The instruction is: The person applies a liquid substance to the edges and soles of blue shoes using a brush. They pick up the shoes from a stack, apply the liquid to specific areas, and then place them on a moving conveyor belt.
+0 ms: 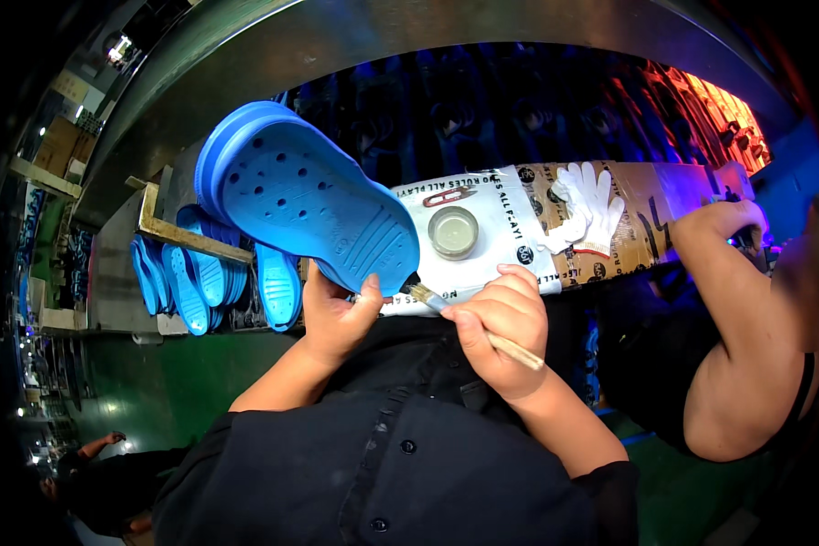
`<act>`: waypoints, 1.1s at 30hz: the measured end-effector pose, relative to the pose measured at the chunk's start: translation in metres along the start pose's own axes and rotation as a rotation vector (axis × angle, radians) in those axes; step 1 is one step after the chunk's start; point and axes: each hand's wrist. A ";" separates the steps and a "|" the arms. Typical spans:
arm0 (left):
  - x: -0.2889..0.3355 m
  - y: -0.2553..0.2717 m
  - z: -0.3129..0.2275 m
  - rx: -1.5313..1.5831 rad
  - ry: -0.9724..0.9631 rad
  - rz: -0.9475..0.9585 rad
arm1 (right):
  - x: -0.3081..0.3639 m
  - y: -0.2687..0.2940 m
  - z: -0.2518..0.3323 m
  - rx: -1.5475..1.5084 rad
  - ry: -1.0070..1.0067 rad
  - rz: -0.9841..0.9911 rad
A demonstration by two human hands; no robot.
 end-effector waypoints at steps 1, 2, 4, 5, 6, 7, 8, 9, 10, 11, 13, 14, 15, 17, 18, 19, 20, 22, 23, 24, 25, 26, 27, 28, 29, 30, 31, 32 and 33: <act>0.000 -0.002 0.000 0.024 -0.004 -0.023 | 0.000 0.000 -0.001 -0.013 -0.008 -0.031; 0.000 -0.003 0.000 0.048 -0.007 -0.045 | 0.001 0.000 -0.002 -0.027 -0.019 -0.062; 0.001 -0.004 0.002 0.029 -0.046 -0.048 | -0.002 -0.003 -0.001 -0.055 -0.023 -0.066; 0.000 -0.004 0.003 0.013 -0.087 -0.049 | -0.002 -0.006 -0.001 -0.043 -0.015 -0.038; 0.000 -0.004 0.004 0.014 -0.086 -0.048 | -0.001 -0.007 -0.001 -0.031 -0.008 -0.010; -0.001 -0.003 0.005 -0.034 -0.140 -0.056 | -0.001 -0.006 0.000 -0.020 -0.007 0.003; -0.001 -0.002 0.006 -0.083 -0.194 -0.067 | -0.001 -0.004 0.001 -0.021 -0.007 0.005; -0.001 -0.002 0.008 -0.084 -0.193 -0.069 | 0.000 -0.002 0.001 -0.040 -0.012 0.000; 0.000 -0.003 0.011 -0.042 -0.185 -0.094 | 0.000 0.000 0.000 -0.059 -0.017 -0.005; 0.001 -0.004 0.013 -0.001 -0.176 -0.118 | 0.000 0.001 -0.002 -0.085 -0.022 -0.036; 0.000 -0.002 0.010 -0.028 -0.174 -0.085 | 0.000 0.000 -0.001 -0.108 -0.061 -0.063; -0.002 -0.002 0.009 -0.052 -0.173 -0.050 | -0.001 0.000 -0.001 -0.127 -0.098 -0.092; -0.003 -0.003 0.008 -0.052 -0.173 -0.049 | -0.002 -0.002 -0.002 -0.132 -0.077 -0.096; -0.004 -0.005 0.007 -0.088 -0.307 -0.068 | -0.004 -0.007 -0.001 -0.089 -0.063 -0.072; -0.004 -0.005 0.006 -0.088 -0.307 -0.069 | -0.004 -0.008 -0.001 -0.046 -0.048 -0.049; -0.004 -0.005 0.006 -0.075 -0.288 -0.068 | -0.003 -0.008 -0.001 -0.033 -0.047 -0.044; -0.004 -0.004 0.006 -0.062 -0.271 -0.069 | -0.001 -0.006 -0.001 -0.034 -0.047 -0.043; -0.001 -0.005 0.008 -0.023 -0.210 -0.087 | 0.002 -0.002 -0.001 -0.063 -0.067 -0.078; 0.000 -0.006 0.009 0.019 -0.149 -0.102 | 0.002 -0.001 0.000 -0.109 -0.097 -0.107; 0.000 -0.006 0.007 0.019 -0.148 -0.101 | 0.002 -0.001 -0.001 -0.109 -0.098 -0.107; -0.001 -0.006 0.003 0.056 -0.089 -0.088 | 0.000 -0.002 -0.001 -0.127 -0.097 -0.114; -0.002 -0.006 0.000 0.095 -0.031 -0.072 | -0.001 -0.002 -0.002 -0.142 -0.095 -0.122; -0.003 -0.006 0.000 0.096 -0.032 -0.070 | -0.002 -0.006 -0.001 -0.115 -0.080 -0.125; -0.004 -0.006 -0.001 0.078 -0.044 -0.050 | -0.001 -0.006 -0.002 -0.113 -0.080 -0.127; -0.005 -0.006 -0.001 0.058 -0.055 -0.033 | -0.001 -0.007 -0.002 -0.070 -0.064 -0.082; -0.006 -0.006 -0.004 0.057 -0.055 -0.033 | 0.000 -0.007 -0.003 -0.026 -0.048 -0.038; -0.007 -0.007 -0.008 0.105 -0.004 -0.030 | 0.000 -0.006 -0.002 -0.038 -0.047 -0.066; -0.007 -0.007 -0.012 0.152 0.049 -0.029 | 0.001 -0.004 -0.003 -0.041 -0.047 -0.065; -0.008 -0.006 -0.016 0.148 0.050 -0.031 | 0.004 -0.001 -0.004 -0.098 -0.085 -0.098</act>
Point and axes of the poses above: each hand's wrist, its own x-axis away from the middle knuckle, its own y-axis out of the back of the hand, z = x × y, and after that the axes turned 4 degrees about -x, right-handed
